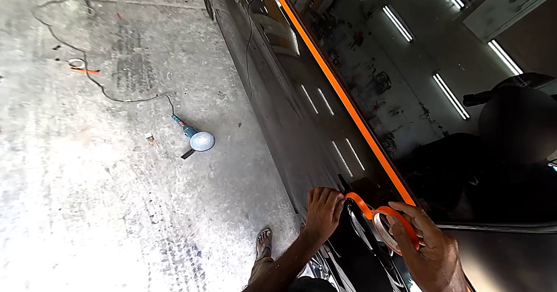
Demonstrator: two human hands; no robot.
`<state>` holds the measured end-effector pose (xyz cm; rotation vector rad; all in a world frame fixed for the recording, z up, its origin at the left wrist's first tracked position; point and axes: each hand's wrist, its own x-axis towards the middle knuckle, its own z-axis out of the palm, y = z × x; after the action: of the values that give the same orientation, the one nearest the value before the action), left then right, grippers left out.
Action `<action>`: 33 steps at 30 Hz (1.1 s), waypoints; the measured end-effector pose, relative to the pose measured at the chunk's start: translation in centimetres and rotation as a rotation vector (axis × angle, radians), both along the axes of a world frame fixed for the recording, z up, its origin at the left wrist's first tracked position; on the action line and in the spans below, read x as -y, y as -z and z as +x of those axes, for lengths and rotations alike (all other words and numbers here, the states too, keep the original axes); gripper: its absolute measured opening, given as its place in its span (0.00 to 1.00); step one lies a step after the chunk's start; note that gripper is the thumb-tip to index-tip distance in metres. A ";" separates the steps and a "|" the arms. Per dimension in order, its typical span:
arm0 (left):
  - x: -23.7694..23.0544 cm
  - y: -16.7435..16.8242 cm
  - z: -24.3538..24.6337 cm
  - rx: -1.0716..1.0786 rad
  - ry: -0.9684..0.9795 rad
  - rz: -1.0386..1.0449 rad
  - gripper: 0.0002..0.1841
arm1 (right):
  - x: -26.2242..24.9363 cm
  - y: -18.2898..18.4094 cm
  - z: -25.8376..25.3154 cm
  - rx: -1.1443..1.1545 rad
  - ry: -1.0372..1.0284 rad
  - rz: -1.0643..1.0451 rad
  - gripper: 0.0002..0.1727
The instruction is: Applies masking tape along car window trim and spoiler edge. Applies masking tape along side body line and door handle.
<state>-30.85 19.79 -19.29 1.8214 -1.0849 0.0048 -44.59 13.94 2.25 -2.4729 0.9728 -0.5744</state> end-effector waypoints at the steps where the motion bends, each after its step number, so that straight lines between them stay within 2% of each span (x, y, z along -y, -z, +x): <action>1: -0.1 0.0 0.0 -0.028 0.001 -0.001 0.11 | 0.0 0.0 0.0 0.005 0.000 0.004 0.20; 3: -0.2 -0.2 -0.1 -0.184 0.018 -0.011 0.12 | 0.0 0.2 -0.1 0.011 -0.002 0.008 0.20; 8: 0.1 -2.1 -0.1 -1.156 0.060 -0.178 0.13 | -0.3 0.2 -0.1 0.002 0.013 0.029 0.20; 10: 0.1 -3.2 0.0 -1.444 0.081 -0.152 0.17 | -0.4 0.3 -0.1 -0.002 0.015 0.023 0.20; 12: 0.2 -3.7 0.1 -1.613 0.052 -0.116 0.21 | -0.3 0.4 0.0 0.002 0.007 0.020 0.20; 22: 0.4 -5.6 1.2 -1.957 -0.008 -0.005 0.23 | -0.4 0.5 0.1 0.015 0.007 0.043 0.19; 27: 0.7 -5.3 1.5 -2.120 0.020 -0.048 0.12 | -0.5 0.3 0.3 -0.001 0.010 0.028 0.20; 30: 0.8 -5.0 2.4 -2.194 0.105 0.069 0.03 | -0.3 0.3 0.0 -0.005 0.016 0.008 0.20; 33: 1.0 -4.8 3.1 -2.186 0.182 0.217 0.05 | -0.2 0.4 -0.2 -0.005 0.020 0.005 0.19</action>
<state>-27.73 18.77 -14.46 0.8290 0.4153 -1.7452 -44.83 14.19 1.90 -2.4642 1.0006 -0.5724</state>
